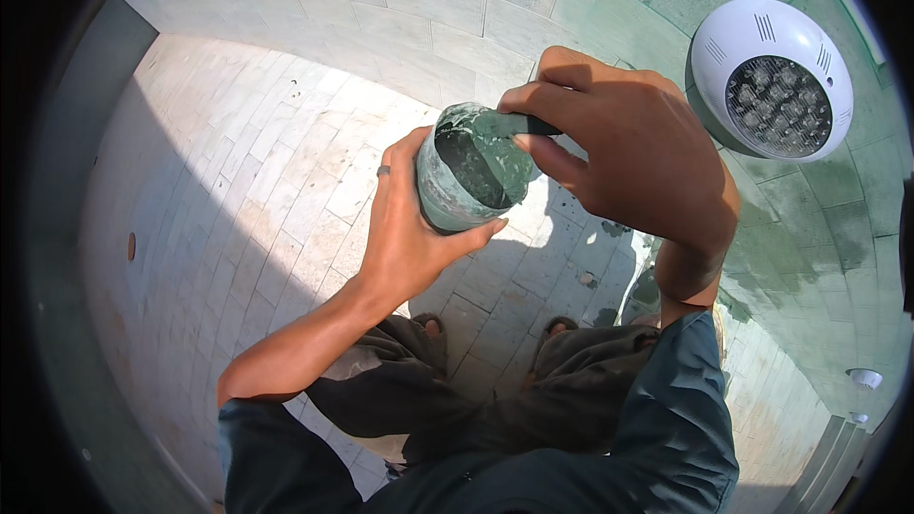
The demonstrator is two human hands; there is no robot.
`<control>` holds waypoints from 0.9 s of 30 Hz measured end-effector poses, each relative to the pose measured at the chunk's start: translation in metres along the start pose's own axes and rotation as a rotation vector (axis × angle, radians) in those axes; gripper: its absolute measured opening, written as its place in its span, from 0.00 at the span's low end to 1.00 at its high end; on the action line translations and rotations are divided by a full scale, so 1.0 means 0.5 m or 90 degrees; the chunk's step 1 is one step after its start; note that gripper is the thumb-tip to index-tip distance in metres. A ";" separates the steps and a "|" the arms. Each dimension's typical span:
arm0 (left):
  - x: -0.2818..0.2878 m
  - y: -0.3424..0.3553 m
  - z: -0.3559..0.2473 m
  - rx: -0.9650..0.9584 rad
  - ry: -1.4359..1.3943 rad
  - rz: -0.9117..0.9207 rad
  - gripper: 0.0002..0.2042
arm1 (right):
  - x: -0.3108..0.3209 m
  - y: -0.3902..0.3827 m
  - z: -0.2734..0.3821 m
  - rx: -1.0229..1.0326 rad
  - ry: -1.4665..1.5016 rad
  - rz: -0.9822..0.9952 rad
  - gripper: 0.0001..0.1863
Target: The person wipes a stone-tiled wall with a sponge, mixes a green paste in a container using a spatula, and applies the paste to the tile joints.
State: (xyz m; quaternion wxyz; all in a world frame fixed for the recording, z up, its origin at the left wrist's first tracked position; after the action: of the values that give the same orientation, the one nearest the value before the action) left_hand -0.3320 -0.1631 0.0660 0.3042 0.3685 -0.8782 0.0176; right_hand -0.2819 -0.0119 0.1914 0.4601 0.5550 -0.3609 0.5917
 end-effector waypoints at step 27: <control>0.019 0.007 0.020 0.015 0.001 -0.033 0.48 | -0.079 0.058 -0.017 0.041 0.041 -0.078 0.12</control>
State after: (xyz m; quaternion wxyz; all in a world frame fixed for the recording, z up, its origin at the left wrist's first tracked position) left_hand -0.3449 -0.1692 0.0637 0.3008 0.3949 -0.8679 0.0200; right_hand -0.3136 -0.0190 0.1540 0.4887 0.5712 -0.2921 0.5912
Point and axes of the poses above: each hand's wrist, its own y-axis towards the middle knuckle, its own x-axis out of the back of the hand, z = x × y, the point moved 6 cm from there along y, towards the middle knuckle, and after that the axes turned 13 degrees about z, right-handed, at the moved point
